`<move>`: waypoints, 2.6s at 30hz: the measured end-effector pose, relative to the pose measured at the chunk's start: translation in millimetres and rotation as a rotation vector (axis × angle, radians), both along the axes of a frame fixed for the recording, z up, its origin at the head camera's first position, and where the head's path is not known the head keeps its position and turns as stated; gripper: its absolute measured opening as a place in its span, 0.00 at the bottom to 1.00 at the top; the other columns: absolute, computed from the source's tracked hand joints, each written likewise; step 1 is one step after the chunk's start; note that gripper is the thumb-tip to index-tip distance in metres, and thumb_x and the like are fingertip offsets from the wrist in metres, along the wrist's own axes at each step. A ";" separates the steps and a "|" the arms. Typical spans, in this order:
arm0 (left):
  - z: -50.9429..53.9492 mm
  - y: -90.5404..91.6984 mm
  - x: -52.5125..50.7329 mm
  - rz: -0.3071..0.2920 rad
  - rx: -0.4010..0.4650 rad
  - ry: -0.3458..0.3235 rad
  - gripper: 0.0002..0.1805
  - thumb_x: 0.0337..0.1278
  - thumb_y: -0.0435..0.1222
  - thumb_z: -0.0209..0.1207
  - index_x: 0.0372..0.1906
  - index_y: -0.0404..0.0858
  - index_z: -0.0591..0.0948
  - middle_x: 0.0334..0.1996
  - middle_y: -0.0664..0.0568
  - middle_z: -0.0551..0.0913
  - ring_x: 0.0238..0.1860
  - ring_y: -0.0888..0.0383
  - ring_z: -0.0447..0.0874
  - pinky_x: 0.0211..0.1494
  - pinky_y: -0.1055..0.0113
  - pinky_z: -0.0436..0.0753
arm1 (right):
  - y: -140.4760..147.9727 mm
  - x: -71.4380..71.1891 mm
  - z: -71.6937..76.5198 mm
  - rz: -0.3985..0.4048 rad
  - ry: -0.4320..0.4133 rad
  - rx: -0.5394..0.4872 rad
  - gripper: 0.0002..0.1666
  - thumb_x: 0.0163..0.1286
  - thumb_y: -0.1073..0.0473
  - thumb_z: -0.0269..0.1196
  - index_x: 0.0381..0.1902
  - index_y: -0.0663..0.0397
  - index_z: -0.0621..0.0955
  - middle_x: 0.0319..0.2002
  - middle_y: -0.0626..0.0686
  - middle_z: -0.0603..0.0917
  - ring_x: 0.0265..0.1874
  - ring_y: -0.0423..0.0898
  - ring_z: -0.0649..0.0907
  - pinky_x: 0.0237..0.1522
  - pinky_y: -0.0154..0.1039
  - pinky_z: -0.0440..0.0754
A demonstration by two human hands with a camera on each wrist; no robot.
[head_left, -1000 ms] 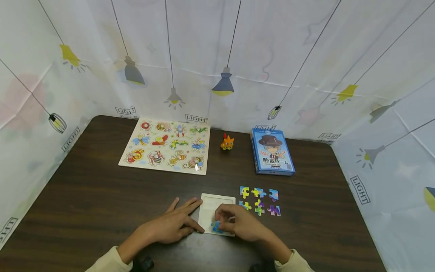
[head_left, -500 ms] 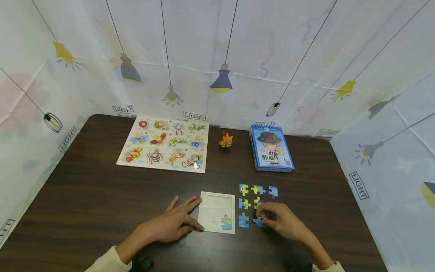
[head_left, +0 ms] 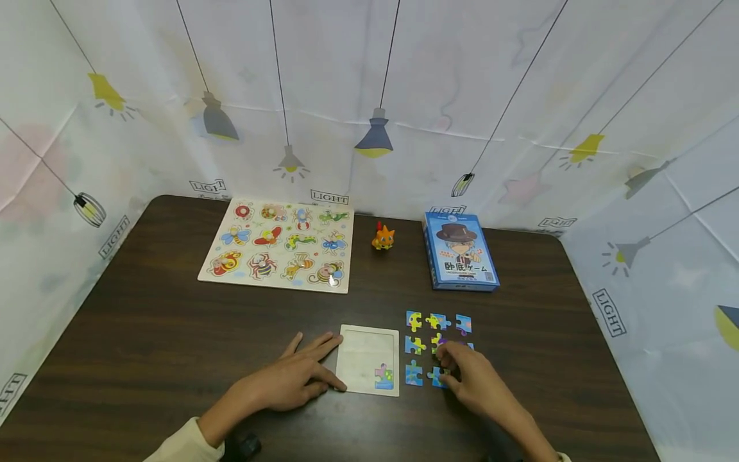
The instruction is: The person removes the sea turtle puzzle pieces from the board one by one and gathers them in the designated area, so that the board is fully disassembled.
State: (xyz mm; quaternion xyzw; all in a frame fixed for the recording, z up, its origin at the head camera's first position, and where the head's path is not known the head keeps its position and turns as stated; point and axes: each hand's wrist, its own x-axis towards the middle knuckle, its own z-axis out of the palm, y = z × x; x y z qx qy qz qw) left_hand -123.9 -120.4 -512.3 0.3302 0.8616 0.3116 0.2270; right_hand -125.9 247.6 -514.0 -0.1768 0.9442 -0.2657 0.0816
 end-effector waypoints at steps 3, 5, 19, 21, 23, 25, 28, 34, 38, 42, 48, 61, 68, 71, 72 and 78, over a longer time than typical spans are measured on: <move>-1.2 -0.5 0.2 0.001 0.003 0.003 0.16 0.74 0.36 0.59 0.55 0.60 0.88 0.82 0.46 0.51 0.82 0.44 0.39 0.75 0.30 0.35 | -3.0 0.9 0.3 -0.022 0.010 0.023 0.21 0.56 0.71 0.76 0.44 0.54 0.80 0.35 0.43 0.80 0.35 0.40 0.80 0.40 0.36 0.83; -1.9 -0.8 0.2 0.000 0.004 0.003 0.16 0.74 0.36 0.59 0.55 0.60 0.88 0.82 0.46 0.51 0.82 0.44 0.39 0.75 0.30 0.35 | -4.5 1.6 0.3 -0.039 0.014 0.038 0.23 0.56 0.71 0.77 0.46 0.54 0.80 0.36 0.44 0.80 0.36 0.40 0.80 0.40 0.37 0.83; -2.5 -3.0 0.0 0.004 0.002 0.000 0.17 0.73 0.36 0.59 0.55 0.60 0.88 0.82 0.46 0.51 0.82 0.45 0.39 0.75 0.30 0.35 | -38.2 2.0 10.7 0.069 0.103 0.043 0.23 0.62 0.64 0.75 0.55 0.55 0.83 0.46 0.50 0.81 0.40 0.43 0.81 0.42 0.41 0.84; -2.8 -2.7 0.1 0.001 0.003 0.001 0.17 0.73 0.36 0.59 0.56 0.60 0.88 0.82 0.46 0.51 0.82 0.44 0.39 0.75 0.30 0.35 | -48.6 1.8 12.0 0.166 0.149 0.075 0.23 0.63 0.61 0.75 0.56 0.54 0.85 0.51 0.53 0.81 0.46 0.47 0.80 0.45 0.45 0.84; -3.4 -2.1 0.0 -0.004 0.005 0.003 0.16 0.73 0.36 0.59 0.56 0.60 0.88 0.82 0.46 0.51 0.82 0.44 0.40 0.75 0.30 0.35 | -57.9 1.0 12.1 0.249 0.193 0.116 0.21 0.63 0.58 0.75 0.54 0.52 0.86 0.56 0.56 0.79 0.52 0.51 0.78 0.50 0.51 0.83; -4.0 -1.2 0.0 -0.008 0.005 0.005 0.16 0.74 0.37 0.59 0.56 0.60 0.87 0.82 0.47 0.51 0.82 0.44 0.40 0.75 0.30 0.35 | -65.0 -0.1 11.3 0.307 0.227 0.147 0.18 0.64 0.57 0.75 0.51 0.50 0.88 0.61 0.59 0.77 0.59 0.57 0.75 0.55 0.57 0.80; -4.3 -0.2 -0.2 -0.013 0.002 0.012 0.16 0.74 0.37 0.59 0.56 0.60 0.87 0.82 0.46 0.51 0.82 0.44 0.40 0.75 0.29 0.35 | -71.9 -1.4 9.5 0.341 0.256 0.196 0.14 0.64 0.56 0.74 0.48 0.49 0.89 0.65 0.61 0.75 0.64 0.61 0.72 0.59 0.63 0.77; -3.0 0.1 -0.8 -0.005 -0.002 0.017 0.16 0.73 0.37 0.59 0.56 0.59 0.88 0.82 0.46 0.52 0.82 0.44 0.41 0.75 0.29 0.36 | -78.8 0.6 5.4 0.335 0.256 0.215 0.11 0.64 0.56 0.74 0.43 0.53 0.90 0.64 0.61 0.77 0.64 0.61 0.73 0.58 0.63 0.78; -2.3 0.6 -1.1 0.001 -0.004 0.016 0.16 0.73 0.37 0.59 0.55 0.61 0.88 0.82 0.47 0.52 0.82 0.45 0.41 0.75 0.29 0.36 | -84.9 5.1 3.2 0.290 0.233 0.138 0.08 0.63 0.58 0.75 0.38 0.54 0.89 0.59 0.59 0.80 0.58 0.57 0.76 0.56 0.57 0.80; -1.8 2.5 -0.9 -0.006 0.004 0.014 0.16 0.74 0.37 0.59 0.56 0.61 0.88 0.82 0.47 0.52 0.82 0.44 0.41 0.75 0.29 0.36 | -89.8 9.1 0.3 0.232 0.251 0.129 0.08 0.61 0.57 0.76 0.34 0.52 0.86 0.54 0.57 0.82 0.51 0.54 0.78 0.51 0.51 0.81; -0.6 5.3 -1.3 -0.010 0.007 0.010 0.16 0.73 0.37 0.59 0.55 0.61 0.88 0.82 0.48 0.52 0.82 0.45 0.41 0.75 0.29 0.36 | -89.9 11.7 -1.2 0.197 0.314 0.192 0.11 0.57 0.59 0.79 0.34 0.54 0.86 0.51 0.57 0.82 0.47 0.52 0.77 0.47 0.47 0.81; -3.2 9.6 -2.6 -0.022 0.005 0.013 0.16 0.74 0.38 0.59 0.55 0.62 0.87 0.82 0.48 0.52 0.82 0.45 0.41 0.75 0.29 0.37 | -93.7 14.4 7.6 0.140 0.205 0.040 0.16 0.60 0.65 0.76 0.33 0.50 0.77 0.31 0.45 0.79 0.30 0.39 0.74 0.31 0.36 0.75; -5.6 9.2 -0.6 -0.020 0.013 -0.003 0.17 0.74 0.37 0.59 0.55 0.61 0.88 0.82 0.47 0.52 0.82 0.44 0.40 0.75 0.28 0.36 | -76.0 11.9 15.1 0.125 -0.033 -0.231 0.14 0.65 0.65 0.72 0.31 0.46 0.76 0.25 0.39 0.75 0.25 0.34 0.73 0.26 0.31 0.74; -6.5 6.4 0.4 -0.013 0.015 -0.003 0.17 0.74 0.37 0.59 0.55 0.61 0.87 0.82 0.47 0.52 0.82 0.44 0.40 0.75 0.29 0.35 | -47.8 7.5 20.8 0.072 -0.119 -0.296 0.11 0.67 0.64 0.71 0.33 0.48 0.78 0.27 0.41 0.77 0.26 0.36 0.75 0.27 0.32 0.77; -6.1 5.3 0.5 -0.010 0.018 -0.004 0.17 0.74 0.36 0.59 0.55 0.61 0.88 0.82 0.47 0.52 0.82 0.44 0.40 0.75 0.29 0.35 | -36.0 6.2 21.9 0.048 -0.136 -0.295 0.10 0.67 0.63 0.71 0.34 0.48 0.79 0.28 0.42 0.77 0.27 0.37 0.76 0.28 0.33 0.78; -1.3 1.5 0.9 -0.004 0.029 -0.011 0.17 0.73 0.36 0.59 0.56 0.59 0.88 0.82 0.45 0.52 0.82 0.43 0.40 0.74 0.28 0.34 | 34.4 6.4 24.6 -0.071 -0.186 -0.232 0.08 0.68 0.64 0.70 0.36 0.53 0.79 0.31 0.47 0.81 0.29 0.40 0.81 0.32 0.35 0.82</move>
